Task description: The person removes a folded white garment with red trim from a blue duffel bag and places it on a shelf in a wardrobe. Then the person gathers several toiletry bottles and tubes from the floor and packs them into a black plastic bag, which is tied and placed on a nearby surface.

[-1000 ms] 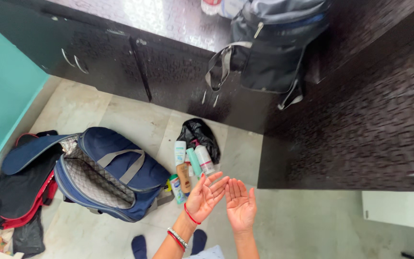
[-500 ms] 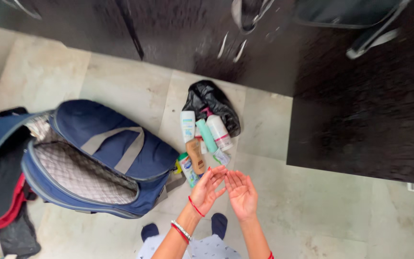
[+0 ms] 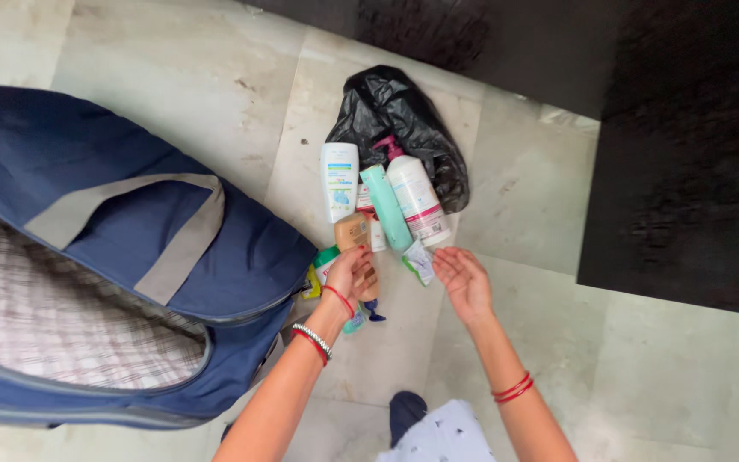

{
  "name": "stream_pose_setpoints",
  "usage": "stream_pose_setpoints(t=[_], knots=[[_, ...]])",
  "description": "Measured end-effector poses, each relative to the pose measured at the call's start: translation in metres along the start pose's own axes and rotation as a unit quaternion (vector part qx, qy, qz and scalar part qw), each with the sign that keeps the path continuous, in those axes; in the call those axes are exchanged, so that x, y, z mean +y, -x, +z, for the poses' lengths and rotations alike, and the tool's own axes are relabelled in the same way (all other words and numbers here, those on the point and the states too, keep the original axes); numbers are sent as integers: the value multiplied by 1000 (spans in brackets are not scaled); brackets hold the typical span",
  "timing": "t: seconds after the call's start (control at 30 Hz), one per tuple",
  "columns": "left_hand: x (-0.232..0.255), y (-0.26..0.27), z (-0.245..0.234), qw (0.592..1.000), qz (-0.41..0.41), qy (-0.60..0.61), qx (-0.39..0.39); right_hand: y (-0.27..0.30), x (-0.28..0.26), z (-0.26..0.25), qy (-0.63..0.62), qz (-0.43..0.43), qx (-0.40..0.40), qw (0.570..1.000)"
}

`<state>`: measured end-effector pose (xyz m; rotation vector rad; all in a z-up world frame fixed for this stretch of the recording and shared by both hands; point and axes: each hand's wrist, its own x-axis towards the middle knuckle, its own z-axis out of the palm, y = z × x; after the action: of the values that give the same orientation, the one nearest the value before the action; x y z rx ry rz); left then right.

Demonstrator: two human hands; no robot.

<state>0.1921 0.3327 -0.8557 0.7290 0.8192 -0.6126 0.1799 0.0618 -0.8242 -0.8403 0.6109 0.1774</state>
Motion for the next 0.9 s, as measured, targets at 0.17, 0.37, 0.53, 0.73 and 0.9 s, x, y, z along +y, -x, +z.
stream_pose_setpoints(t=[0.17,0.37,0.53,0.73,0.9], knots=[[-4,-75,-16,994,74,-65,41,-75,18,-40,117,-33,22,992],[8,-130,-8,949,206,-216,100,-162,24,-57,421,-197,12,885],[24,-164,-14,744,316,-521,274,-213,24,-53,569,-193,-2,800],[56,-185,-11,821,197,-491,217,-233,31,-41,693,-190,-56,694],[51,-166,-15,829,120,-497,225,-212,34,-34,716,-144,-69,679]])
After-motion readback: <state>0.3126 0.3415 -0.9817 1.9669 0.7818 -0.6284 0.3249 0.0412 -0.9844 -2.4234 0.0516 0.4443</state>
